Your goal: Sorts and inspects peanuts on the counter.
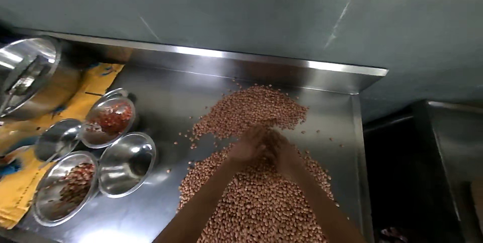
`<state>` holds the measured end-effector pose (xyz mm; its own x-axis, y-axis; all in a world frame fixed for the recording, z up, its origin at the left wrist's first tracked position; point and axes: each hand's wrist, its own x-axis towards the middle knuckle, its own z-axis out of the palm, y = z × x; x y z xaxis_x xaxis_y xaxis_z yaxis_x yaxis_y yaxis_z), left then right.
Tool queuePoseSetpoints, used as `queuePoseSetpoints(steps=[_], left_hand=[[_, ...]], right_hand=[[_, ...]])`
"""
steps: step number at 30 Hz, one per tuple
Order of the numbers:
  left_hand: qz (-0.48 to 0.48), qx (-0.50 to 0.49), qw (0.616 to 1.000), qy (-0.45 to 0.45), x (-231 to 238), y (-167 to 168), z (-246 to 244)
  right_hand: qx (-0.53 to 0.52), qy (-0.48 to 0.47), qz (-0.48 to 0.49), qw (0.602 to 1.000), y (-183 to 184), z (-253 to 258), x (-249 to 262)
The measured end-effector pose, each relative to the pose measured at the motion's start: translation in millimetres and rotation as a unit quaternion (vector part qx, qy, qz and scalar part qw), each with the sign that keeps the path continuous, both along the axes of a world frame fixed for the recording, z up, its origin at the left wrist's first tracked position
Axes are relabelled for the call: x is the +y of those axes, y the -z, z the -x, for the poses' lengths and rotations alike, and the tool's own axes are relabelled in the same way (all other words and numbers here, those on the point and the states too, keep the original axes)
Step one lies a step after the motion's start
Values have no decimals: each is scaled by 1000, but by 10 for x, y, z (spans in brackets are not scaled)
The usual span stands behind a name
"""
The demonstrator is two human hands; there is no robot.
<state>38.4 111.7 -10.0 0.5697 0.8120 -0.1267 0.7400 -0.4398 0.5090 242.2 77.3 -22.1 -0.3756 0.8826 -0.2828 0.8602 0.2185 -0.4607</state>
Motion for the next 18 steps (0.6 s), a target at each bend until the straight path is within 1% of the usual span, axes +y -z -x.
queuePoseSetpoints(steps=[2, 5, 8, 10, 12, 14, 16, 18], left_hand=[[-23, 10, 1000, 8, 140, 41, -31], [-16, 82, 995, 46, 233, 120, -76], [3, 115, 992, 55, 151, 183, -58], [19, 116, 992, 49, 80, 212, 23], [12, 123, 991, 51, 45, 263, 115], [-4, 119, 992, 53, 10, 317, 184], [6, 121, 991, 50, -13, 289, 200], [6, 112, 993, 43, -42, 283, 202]], right_hand=[[-23, 0, 34, 999, -60, -1, -134], [-18, -4, 34, 999, -36, -71, -293], [-21, 15, -5, 1000, 34, -204, -419], [-34, 18, -5, 999, 50, -281, -484], [-38, 23, -5, 999, 51, -325, -508], [5, 53, -45, 998, 49, -342, -543], [67, 98, -135, 984, 59, -328, -558], [96, 132, -184, 969, 46, -282, -529]])
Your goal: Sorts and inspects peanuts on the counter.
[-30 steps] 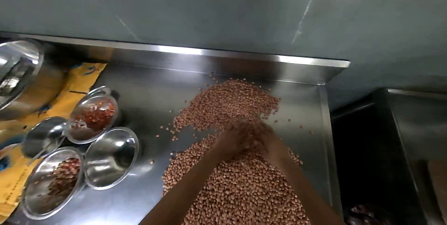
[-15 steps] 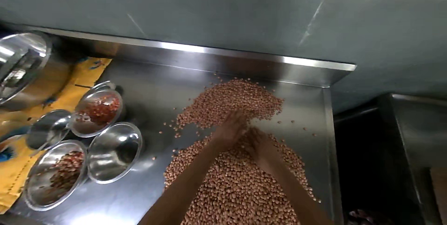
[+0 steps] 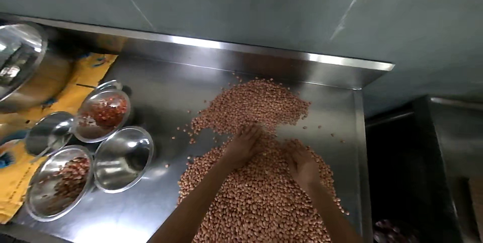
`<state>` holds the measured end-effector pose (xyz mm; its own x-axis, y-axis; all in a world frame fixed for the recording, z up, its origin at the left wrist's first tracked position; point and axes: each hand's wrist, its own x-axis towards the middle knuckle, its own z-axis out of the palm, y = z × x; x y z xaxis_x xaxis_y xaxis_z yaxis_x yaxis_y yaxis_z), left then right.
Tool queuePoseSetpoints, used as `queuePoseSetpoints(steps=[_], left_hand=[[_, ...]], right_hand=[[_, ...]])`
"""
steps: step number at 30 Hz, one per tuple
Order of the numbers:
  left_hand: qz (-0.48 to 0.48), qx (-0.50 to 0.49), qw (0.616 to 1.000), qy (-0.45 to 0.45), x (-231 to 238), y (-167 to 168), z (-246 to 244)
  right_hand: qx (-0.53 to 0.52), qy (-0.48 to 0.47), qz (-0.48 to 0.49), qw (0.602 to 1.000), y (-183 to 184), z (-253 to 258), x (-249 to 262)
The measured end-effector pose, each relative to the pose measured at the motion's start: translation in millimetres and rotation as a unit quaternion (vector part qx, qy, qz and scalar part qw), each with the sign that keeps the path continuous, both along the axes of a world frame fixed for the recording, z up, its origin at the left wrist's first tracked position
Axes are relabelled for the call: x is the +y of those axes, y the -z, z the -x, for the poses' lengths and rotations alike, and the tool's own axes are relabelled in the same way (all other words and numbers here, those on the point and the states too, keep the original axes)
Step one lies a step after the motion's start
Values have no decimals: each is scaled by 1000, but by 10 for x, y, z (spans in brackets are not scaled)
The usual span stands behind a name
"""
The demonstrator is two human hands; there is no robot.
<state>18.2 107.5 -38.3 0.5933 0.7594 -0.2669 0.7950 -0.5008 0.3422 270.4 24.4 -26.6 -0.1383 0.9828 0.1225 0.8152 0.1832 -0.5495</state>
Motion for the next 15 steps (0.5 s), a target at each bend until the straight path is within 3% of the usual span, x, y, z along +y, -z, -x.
queuePoseSetpoints(steps=[3, 6, 8, 10, 13, 15], left_hand=[[6, -5, 1000, -4, -28, -25, 0], [12, 3, 1000, -2, -38, -43, 7], [14, 5, 1000, -2, -49, -37, 32], [4, 3, 1000, -2, -75, -26, 60], [-9, 1, 1000, 4, -88, -20, 78], [-19, -12, 1000, 6, -106, 10, 92]], right_hand=[[-8, -9, 14, 1000, 22, 119, 51], [-111, -73, 160, 978, -77, 277, -13], [-137, -94, 202, 965, -156, 324, -116], [-117, -100, 142, 978, -144, 298, -298], [-61, -68, -73, 993, -1, 211, -479], [-18, -36, -126, 991, 4, 138, -424]])
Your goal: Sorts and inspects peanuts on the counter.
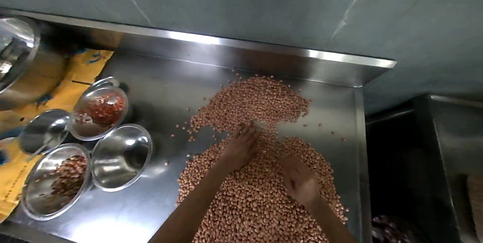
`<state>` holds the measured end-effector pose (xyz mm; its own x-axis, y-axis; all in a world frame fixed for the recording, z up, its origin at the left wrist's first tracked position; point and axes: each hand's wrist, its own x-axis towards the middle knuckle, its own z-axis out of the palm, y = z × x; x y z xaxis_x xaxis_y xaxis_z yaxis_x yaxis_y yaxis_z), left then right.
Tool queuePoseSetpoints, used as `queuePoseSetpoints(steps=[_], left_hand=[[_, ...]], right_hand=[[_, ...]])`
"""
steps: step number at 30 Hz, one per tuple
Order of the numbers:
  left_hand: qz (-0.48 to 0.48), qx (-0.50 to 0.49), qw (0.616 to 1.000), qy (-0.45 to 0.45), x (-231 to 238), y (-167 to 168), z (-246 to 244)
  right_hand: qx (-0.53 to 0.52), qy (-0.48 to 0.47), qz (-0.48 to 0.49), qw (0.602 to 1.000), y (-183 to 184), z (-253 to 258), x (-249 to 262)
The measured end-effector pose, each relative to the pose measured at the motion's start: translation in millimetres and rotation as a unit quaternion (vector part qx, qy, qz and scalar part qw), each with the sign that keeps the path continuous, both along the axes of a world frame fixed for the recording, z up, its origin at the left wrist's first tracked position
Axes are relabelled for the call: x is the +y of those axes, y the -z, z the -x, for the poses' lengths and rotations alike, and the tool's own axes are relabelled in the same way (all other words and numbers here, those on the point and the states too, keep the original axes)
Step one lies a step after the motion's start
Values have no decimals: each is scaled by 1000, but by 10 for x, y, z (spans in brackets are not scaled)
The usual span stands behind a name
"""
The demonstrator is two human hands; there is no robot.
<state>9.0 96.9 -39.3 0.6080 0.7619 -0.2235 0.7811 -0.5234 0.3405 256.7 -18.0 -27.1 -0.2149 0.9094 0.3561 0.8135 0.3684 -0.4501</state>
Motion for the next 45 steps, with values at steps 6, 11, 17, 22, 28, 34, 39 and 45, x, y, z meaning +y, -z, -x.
queuePoseSetpoints(steps=[6, 11, 17, 22, 28, 34, 39, 45], left_hand=[[60, -8, 998, -3, -121, -108, 6], [155, -1, 988, -8, -265, -391, -2], [54, -28, 993, -105, -116, -306, 148], [4, -27, 995, -99, 176, -185, 294], [62, -7, 997, -34, -44, -135, 323], [136, -16, 988, -70, -217, -351, 445], [29, -98, 980, -170, -188, -226, 572], [-5, -89, 989, -117, 116, -10, 404]], right_hand=[[34, 16, 5, 999, -59, -152, 822], [-21, -50, 100, 994, -58, 118, 1395], [-144, -64, 188, 969, 141, 452, 1160], [-163, -96, 337, 922, -113, 451, 842], [-147, -133, 301, 933, -447, 660, 945], [-143, -137, 176, 964, 33, 992, 1298], [-201, -133, 259, 935, -41, 998, 1035], [-107, -153, 348, 919, -349, 761, 908]])
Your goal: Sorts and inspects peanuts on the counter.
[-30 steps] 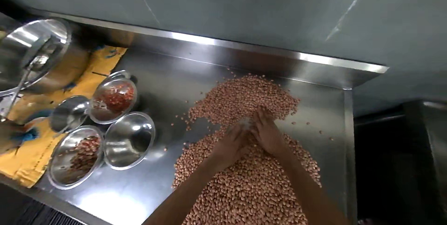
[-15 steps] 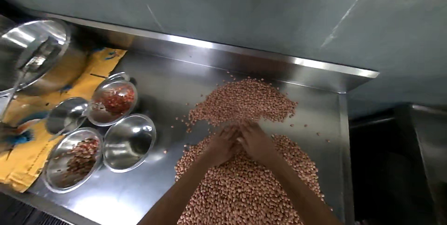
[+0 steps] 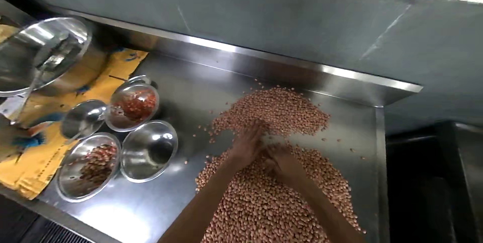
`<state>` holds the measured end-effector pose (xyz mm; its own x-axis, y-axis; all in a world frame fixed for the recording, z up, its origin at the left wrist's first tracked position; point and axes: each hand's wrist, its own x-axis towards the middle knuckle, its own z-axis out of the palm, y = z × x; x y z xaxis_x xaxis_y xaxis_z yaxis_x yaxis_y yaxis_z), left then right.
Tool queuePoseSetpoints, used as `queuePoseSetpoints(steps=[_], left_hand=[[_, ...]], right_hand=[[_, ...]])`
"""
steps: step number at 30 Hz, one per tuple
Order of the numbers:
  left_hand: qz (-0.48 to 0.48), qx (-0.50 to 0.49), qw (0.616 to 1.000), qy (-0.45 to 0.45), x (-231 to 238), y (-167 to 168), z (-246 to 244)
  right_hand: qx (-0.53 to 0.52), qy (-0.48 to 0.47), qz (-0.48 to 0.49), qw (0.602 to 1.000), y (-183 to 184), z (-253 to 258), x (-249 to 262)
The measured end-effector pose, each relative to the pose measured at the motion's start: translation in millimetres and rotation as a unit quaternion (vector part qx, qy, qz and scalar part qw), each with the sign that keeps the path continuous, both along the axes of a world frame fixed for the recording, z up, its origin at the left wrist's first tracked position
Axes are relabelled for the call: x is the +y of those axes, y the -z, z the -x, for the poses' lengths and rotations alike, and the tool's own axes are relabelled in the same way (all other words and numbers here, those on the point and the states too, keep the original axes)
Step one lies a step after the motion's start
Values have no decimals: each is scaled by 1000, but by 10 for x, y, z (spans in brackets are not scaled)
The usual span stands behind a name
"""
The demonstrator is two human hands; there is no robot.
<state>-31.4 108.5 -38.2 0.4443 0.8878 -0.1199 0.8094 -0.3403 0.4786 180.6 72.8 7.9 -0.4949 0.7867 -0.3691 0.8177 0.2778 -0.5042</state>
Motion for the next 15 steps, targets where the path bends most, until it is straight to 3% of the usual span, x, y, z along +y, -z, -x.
queuePoseSetpoints(steps=[4, 7, 10, 13, 15], left_hand=[[76, 41, 994, 71, -80, -96, -162], [91, 44, 990, 103, -205, -170, -140], [116, -1, 991, 73, -221, -223, -101], [50, -65, 996, 20, -153, -181, -122], [-2, -70, 997, 31, -28, -120, -193]], right_hand=[[31, 91, -129, 987, 73, -250, 281], [6, 44, -170, 984, 274, -311, 568], [-32, -22, -160, 986, 430, -266, 632], [-31, -38, -144, 988, 430, -220, 540], [-17, -44, -126, 991, 343, -230, 408]])
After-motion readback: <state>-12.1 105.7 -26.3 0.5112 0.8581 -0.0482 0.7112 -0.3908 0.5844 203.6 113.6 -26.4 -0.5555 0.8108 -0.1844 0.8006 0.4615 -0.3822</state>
